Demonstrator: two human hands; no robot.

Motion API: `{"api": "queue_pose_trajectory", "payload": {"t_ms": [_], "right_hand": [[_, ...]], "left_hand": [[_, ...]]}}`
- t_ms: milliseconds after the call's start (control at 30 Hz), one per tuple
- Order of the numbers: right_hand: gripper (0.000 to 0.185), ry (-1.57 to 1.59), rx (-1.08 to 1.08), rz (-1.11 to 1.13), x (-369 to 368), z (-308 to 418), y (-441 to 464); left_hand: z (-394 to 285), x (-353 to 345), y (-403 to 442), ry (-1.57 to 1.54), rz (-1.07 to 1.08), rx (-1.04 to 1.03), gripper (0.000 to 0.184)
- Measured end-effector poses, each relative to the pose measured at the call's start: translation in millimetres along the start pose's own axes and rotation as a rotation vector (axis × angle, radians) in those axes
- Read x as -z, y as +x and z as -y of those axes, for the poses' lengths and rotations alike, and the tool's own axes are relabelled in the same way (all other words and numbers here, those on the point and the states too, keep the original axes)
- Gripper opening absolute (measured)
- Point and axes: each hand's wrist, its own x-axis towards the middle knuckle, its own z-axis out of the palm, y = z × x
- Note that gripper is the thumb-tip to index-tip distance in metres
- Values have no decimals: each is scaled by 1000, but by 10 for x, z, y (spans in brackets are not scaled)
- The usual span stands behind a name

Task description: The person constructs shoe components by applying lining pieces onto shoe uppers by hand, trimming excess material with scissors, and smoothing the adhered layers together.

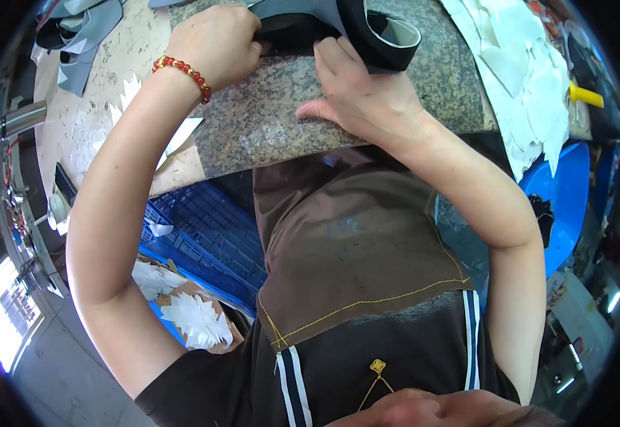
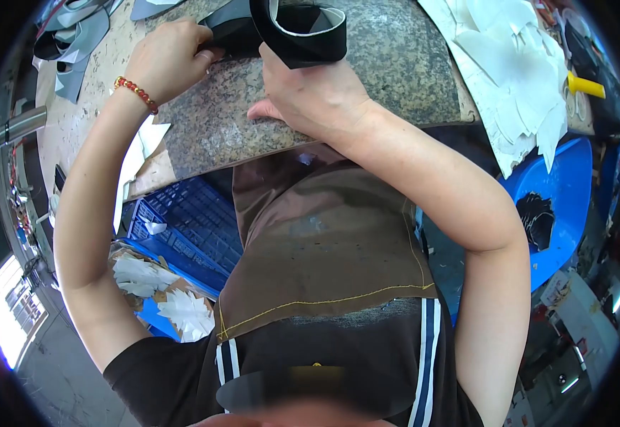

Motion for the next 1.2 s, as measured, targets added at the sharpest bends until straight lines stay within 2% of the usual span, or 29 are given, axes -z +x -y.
{"api": "queue_pose_trajectory", "payload": {"t_ms": [133,233,300,333,367,467,500,600,633,733,767,800,867,900,967,1067,1133,1200], "right_hand": [[62,123,13,6,-40,-60,-31],[65,222,19,5,-44,-74,5],[67,277,28,13,-95,-36,97],[60,258,38,-17,-100,-19,109],[55,237,50,-49,-106,-6,121],[48,248,61,-76,-122,67,151],[48,259,50,-42,-103,113,144],[49,266,38,-7,-81,162,143],[49,257,35,4,-73,161,142],[56,311,-12,32,-52,187,143],[62,344,-33,36,-45,199,154],[65,332,-21,60,-21,193,158],[70,305,0,113,43,148,134],[62,322,18,79,40,88,121],[46,343,49,6,18,-80,85],[47,472,-20,-380,177,-274,4],[59,756,-385,-524,205,-213,-96],[54,1597,-771,-563,-29,-45,-108]], "left_hand": [[17,-41,-5,-78,5,2,24],[-85,12,-67,-11,-3,-18,19],[-56,57,-111,84,-198,-350,15],[-13,82,-128,129,-296,-516,13],[99,110,-96,163,-335,-685,11],[228,141,-6,199,-285,-949,11],[157,204,-17,227,-71,-932,10],[-88,428,-103,461,157,-739,9],[-88,422,-134,505,98,-673,9],[-88,321,-244,338,-32,-80,13],[-49,190,-244,312,-40,-47,16],[-59,128,-212,189,144,88,18],[-49,71,-232,161,263,56,22],[-105,100,-222,58,243,164,22],[-8,18,-243,-117,-34,32,21],[-93,20,-196,-498,-347,-74,16],[-385,77,-163,-1048,-357,67,14],[-619,146,-82,-1369,-334,104,14]]}}
